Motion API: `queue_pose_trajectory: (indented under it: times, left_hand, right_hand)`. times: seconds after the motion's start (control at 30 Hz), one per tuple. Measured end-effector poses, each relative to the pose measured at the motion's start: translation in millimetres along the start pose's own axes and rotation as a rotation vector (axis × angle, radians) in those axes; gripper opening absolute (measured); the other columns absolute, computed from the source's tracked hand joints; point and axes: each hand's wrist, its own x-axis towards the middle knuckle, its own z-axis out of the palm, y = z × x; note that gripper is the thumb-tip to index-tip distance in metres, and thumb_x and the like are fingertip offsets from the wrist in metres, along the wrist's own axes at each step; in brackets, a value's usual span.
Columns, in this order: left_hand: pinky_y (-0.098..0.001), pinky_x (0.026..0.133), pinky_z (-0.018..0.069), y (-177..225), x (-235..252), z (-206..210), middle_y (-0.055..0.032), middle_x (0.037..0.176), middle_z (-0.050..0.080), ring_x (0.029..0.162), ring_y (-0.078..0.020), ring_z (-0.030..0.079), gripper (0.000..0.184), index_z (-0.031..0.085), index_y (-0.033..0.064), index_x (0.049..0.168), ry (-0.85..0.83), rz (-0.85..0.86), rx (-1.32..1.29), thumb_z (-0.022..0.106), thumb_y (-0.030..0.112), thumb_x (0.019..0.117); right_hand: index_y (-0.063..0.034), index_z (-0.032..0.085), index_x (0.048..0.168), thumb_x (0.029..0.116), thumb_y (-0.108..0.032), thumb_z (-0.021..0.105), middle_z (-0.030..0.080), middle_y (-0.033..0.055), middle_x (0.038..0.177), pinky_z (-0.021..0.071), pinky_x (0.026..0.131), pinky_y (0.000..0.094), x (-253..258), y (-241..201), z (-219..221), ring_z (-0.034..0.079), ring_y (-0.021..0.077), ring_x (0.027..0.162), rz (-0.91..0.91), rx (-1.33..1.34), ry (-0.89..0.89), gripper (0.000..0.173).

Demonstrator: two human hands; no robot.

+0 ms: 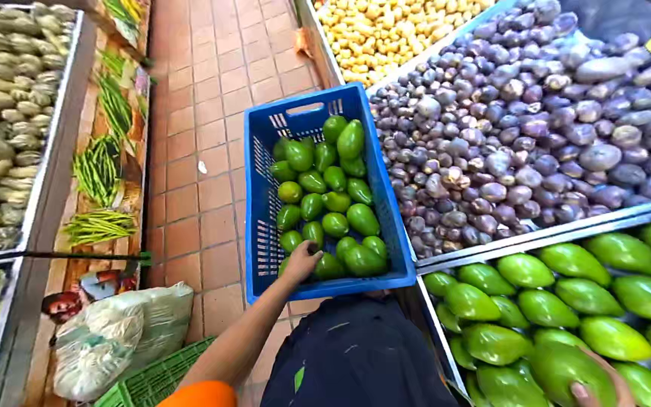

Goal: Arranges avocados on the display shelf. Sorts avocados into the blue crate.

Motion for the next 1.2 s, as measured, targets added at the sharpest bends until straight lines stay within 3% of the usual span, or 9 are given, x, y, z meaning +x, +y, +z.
queue_pose_trajectory:
  times: [0.17, 0.3, 0.43, 0.63, 0.77, 0.87, 1.0, 1.07, 1.2]
  left_hand:
    - [-0.0677, 0.118, 0.0267, 0.1, -0.1, -10.8, -0.0203, 0.165, 0.031, 0.151, -0.0448, 0.029, 0.066, 0.052, 0.0120, 0.149, -0.047, -0.025, 0.499, 0.069, 0.044, 0.0936]
    - [-0.0669, 0.118, 0.0288, -2.5, 27.2, -22.0, -0.0296, 0.161, 0.031, 0.146, -0.0492, 0.034, 0.081, 0.038, 0.0041, 0.157, -0.028, 0.011, 0.531, 0.072, 0.037, 0.0911]
    - [-0.0701, 0.119, 0.0215, -3.5, 71.9, -6.4, -0.0409, 0.155, 0.031, 0.142, -0.0577, 0.034, 0.101, 0.022, 0.0170, 0.165, -0.043, 0.007, 0.601, 0.075, 0.051, 0.0864]
    - [-0.0727, 0.106, 0.0361, 16.2, 96.3, -46.8, -0.0279, 0.138, 0.057, 0.127, -0.0477, 0.054, 0.092, 0.051, 0.0254, 0.150, -0.215, -0.043, 0.451, 0.086, 0.052, 0.0686]
    - [-0.0613, 0.109, 0.0449, 52.9, 72.0, -133.3, -0.0211, 0.140, 0.060, 0.129, -0.0364, 0.059, 0.070, 0.051, 0.0087, 0.149, -0.638, 0.116, 0.087, 0.047, 0.061, 0.1029]
    - [-0.0464, 0.094, 0.0568, 50.9, 70.0, -156.7, -0.0182, 0.108, 0.074, 0.099, -0.0266, 0.073, 0.081, 0.063, 0.0008, 0.134, -0.760, 0.216, -0.181, 0.016, 0.061, 0.1080]
    - [-0.0590, 0.103, 0.0489, 21.4, 66.9, -113.7, -0.0167, 0.130, 0.066, 0.121, -0.0337, 0.063, 0.034, 0.065, 0.0055, 0.133, -0.574, 0.327, 0.330, 0.057, 0.017, 0.1021]
    - [-0.0739, 0.107, 0.0380, -2.5, 64.1, -78.9, -0.0153, 0.159, 0.043, 0.141, -0.0482, 0.041, 0.067, 0.058, 0.0176, 0.145, -0.474, 0.297, 0.777, 0.082, 0.017, 0.0820]
    - [-0.0759, 0.108, 0.0340, -5.6, 65.8, -44.6, -0.0165, 0.169, 0.023, 0.147, -0.0593, 0.024, 0.076, 0.049, 0.0289, 0.153, -0.419, 0.356, 1.090, 0.074, 0.002, 0.0866]
  right_hand:
    - [-0.0114, 0.050, 0.148, 0.0648, -0.083, 0.072, 0.056, 0.0077, 0.146, 0.0507, 0.108, 0.0416, 67.8, -139.6, 142.2, 0.055, 0.0169, 0.132, -0.351, -0.126, -0.386, 0.112]
    - [-0.0289, 0.056, 0.145, 0.0589, -0.084, 0.075, 0.058, 0.0033, 0.143, 0.0579, 0.089, 0.0533, 106.2, -185.1, 275.3, 0.064, 0.0220, 0.117, -0.461, -0.592, -0.564, 0.103]
    - [-0.0331, 0.052, 0.148, 0.0578, -0.089, 0.070, 0.051, 0.0120, 0.149, 0.0579, 0.076, 0.0544, 119.5, -186.4, 365.8, 0.069, 0.0309, 0.096, -0.372, -0.986, -0.669, 0.108]
    - [-0.0247, 0.053, 0.149, 0.0597, -0.090, 0.068, 0.053, 0.0179, 0.148, 0.0582, 0.080, 0.0562, 110.5, -168.0, 393.1, 0.068, 0.0378, 0.107, -0.426, -1.085, -0.438, 0.112]
    - [-0.0199, 0.035, 0.160, 0.0628, -0.070, 0.086, 0.027, 0.0118, 0.168, 0.0361, 0.118, 0.0603, 111.9, -185.6, 378.8, 0.033, 0.0337, 0.151, -0.596, -0.636, -0.535, 0.121]
    - [-0.0306, 0.042, 0.155, 0.0650, -0.044, 0.095, 0.051, -0.0040, 0.153, 0.0562, 0.103, 0.0462, 105.4, -198.5, 390.8, 0.057, 0.0145, 0.131, -0.456, -0.183, -0.657, 0.105]
    - [-0.0139, 0.051, 0.143, 0.0703, -0.008, 0.085, 0.070, 0.0095, 0.120, 0.0633, 0.087, 0.0447, 84.9, -181.8, 395.1, 0.072, 0.0232, 0.102, 0.089, 0.458, -0.858, 0.080]
    - [-0.0070, 0.049, 0.140, 0.0762, -0.007, 0.079, 0.070, 0.0160, 0.118, 0.0619, 0.087, 0.0518, 73.6, -177.5, 382.3, 0.072, 0.0315, 0.101, 0.265, 0.714, -0.942, 0.070]
    - [-0.0119, 0.041, 0.151, 0.0727, -0.012, 0.083, 0.062, 0.0110, 0.139, 0.0532, 0.103, 0.0474, 87.4, -189.8, 346.3, 0.062, 0.0250, 0.123, 0.019, 0.864, -0.849, 0.089]
